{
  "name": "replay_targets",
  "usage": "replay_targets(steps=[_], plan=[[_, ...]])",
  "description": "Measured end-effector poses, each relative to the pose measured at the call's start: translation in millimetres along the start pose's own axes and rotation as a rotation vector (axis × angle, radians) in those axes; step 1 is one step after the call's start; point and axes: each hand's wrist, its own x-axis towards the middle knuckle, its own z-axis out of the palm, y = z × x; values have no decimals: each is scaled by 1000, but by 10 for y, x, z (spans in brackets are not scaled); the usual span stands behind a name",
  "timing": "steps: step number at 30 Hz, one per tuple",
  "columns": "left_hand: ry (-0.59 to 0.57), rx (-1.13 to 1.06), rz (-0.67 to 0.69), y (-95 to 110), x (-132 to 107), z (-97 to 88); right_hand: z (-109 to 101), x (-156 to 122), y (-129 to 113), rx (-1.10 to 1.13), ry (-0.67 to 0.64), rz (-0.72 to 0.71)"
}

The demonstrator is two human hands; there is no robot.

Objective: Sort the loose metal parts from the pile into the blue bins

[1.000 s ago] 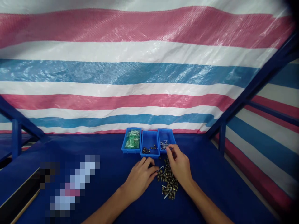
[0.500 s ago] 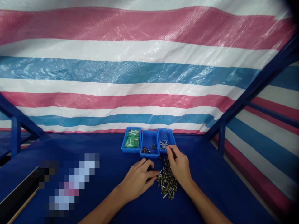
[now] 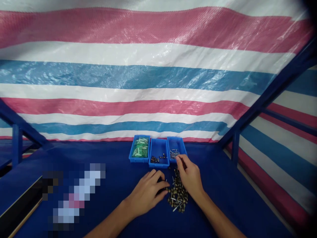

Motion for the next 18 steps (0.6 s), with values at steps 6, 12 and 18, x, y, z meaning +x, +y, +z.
replay_targets(steps=[6, 12, 18], plan=[[91, -11, -73, -127, -21, 63, -10, 5, 3, 2, 2, -1], [147, -3, -133, -199, -41, 33, -37, 8, -17, 35, 22, 2], [123, 121, -130, -207, -5, 95, -35, -7, -18, 63, 15, -4]])
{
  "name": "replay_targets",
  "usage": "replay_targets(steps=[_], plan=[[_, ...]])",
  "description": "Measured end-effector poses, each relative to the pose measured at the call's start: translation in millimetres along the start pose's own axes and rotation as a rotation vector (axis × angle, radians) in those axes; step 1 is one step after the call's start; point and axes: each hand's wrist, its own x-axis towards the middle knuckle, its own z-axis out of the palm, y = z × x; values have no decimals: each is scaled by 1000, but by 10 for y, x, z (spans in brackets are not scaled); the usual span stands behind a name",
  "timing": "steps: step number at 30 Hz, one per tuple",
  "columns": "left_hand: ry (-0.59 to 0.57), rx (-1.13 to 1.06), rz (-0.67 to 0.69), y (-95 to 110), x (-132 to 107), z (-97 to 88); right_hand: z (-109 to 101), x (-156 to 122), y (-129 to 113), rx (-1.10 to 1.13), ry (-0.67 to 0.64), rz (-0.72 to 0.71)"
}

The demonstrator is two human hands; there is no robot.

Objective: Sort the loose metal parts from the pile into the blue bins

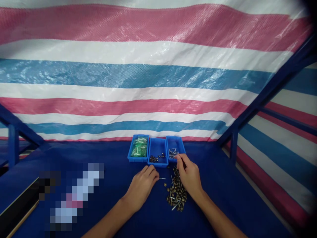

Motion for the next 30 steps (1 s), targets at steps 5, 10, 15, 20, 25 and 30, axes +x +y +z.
replay_targets(steps=[5, 10, 15, 20, 25, 30], plan=[[63, -48, 9, -23, -6, 56, -2, -12, 4, 47, 4, -3], [150, -222, -8, 20, -23, -43, -11, -19, -8, 88, -43, -77], [250, -256, -15, 55, -27, -92, -15, -69, -68, 173, -301, -231], [268, -285, -38, 67, -31, -83, -9, -79, -172, 194, -425, -281], [252, -328, -33, 77, -22, -75, -9, -80, -231, 262, -426, -256], [258, -287, -60, 49, -53, -54, 28, -83, -203, 397, -374, -121]])
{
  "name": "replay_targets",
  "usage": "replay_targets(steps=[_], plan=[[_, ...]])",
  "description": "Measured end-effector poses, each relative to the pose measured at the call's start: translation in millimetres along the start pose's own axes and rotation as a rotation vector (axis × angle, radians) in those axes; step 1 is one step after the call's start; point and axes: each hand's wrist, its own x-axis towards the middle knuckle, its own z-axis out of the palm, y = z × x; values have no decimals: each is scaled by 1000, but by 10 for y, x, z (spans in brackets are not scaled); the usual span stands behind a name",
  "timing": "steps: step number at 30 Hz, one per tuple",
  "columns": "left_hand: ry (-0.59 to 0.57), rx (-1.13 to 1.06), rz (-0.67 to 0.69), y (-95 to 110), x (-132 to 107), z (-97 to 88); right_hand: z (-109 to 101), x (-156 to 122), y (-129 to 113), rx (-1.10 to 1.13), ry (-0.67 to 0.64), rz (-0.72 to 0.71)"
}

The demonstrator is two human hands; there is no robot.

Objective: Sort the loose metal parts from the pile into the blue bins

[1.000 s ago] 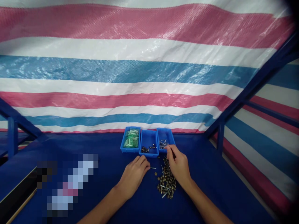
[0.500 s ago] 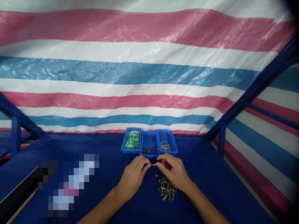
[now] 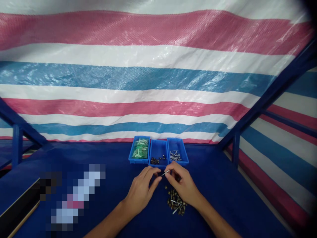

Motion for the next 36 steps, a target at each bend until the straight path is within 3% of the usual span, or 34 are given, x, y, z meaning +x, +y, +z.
replay_targets(steps=[7, 12, 17, 29, 36], plan=[[1, 37, 33, -20, -8, -4, -85, 70, -11, 627, -45, 254], [-19, 47, 50, -33, -11, 14, -115, 82, -23, 806, -47, 302], [-34, 80, 58, -35, 1, 22, -114, 103, -18, 780, 11, 343], [-112, 81, 16, -49, -6, 36, -96, 120, 128, 511, 206, 249], [-185, 98, -15, -65, -4, 48, -92, 86, 161, 293, 204, 152]])
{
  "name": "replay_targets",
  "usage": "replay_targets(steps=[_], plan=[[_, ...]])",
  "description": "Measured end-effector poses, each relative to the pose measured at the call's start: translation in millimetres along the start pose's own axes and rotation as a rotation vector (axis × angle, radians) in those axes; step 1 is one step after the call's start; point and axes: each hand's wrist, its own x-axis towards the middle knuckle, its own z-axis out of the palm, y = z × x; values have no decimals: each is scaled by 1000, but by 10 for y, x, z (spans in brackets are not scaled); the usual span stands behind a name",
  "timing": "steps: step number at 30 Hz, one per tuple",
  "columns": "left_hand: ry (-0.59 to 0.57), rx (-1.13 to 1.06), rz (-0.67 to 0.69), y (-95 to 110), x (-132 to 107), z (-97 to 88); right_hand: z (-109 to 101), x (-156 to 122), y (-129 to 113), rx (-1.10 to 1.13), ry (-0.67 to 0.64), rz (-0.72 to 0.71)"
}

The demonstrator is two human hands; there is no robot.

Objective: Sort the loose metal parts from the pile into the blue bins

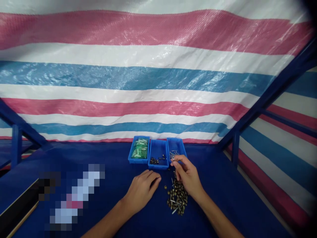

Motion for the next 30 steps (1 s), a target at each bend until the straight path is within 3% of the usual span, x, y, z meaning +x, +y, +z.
replay_targets(steps=[7, 14, 23, 30], plan=[[-67, 32, 29, 36, 32, -31, 33, -68, 13, -193, -38, -76], [-152, 45, 61, 59, 14, -65, 32, -67, -8, -373, -65, -286], [-196, 63, 88, 78, 53, -84, 21, -111, -63, -442, -126, -340], [-206, 98, 127, 76, 8, -79, 21, -90, -69, -437, -1, -380]])
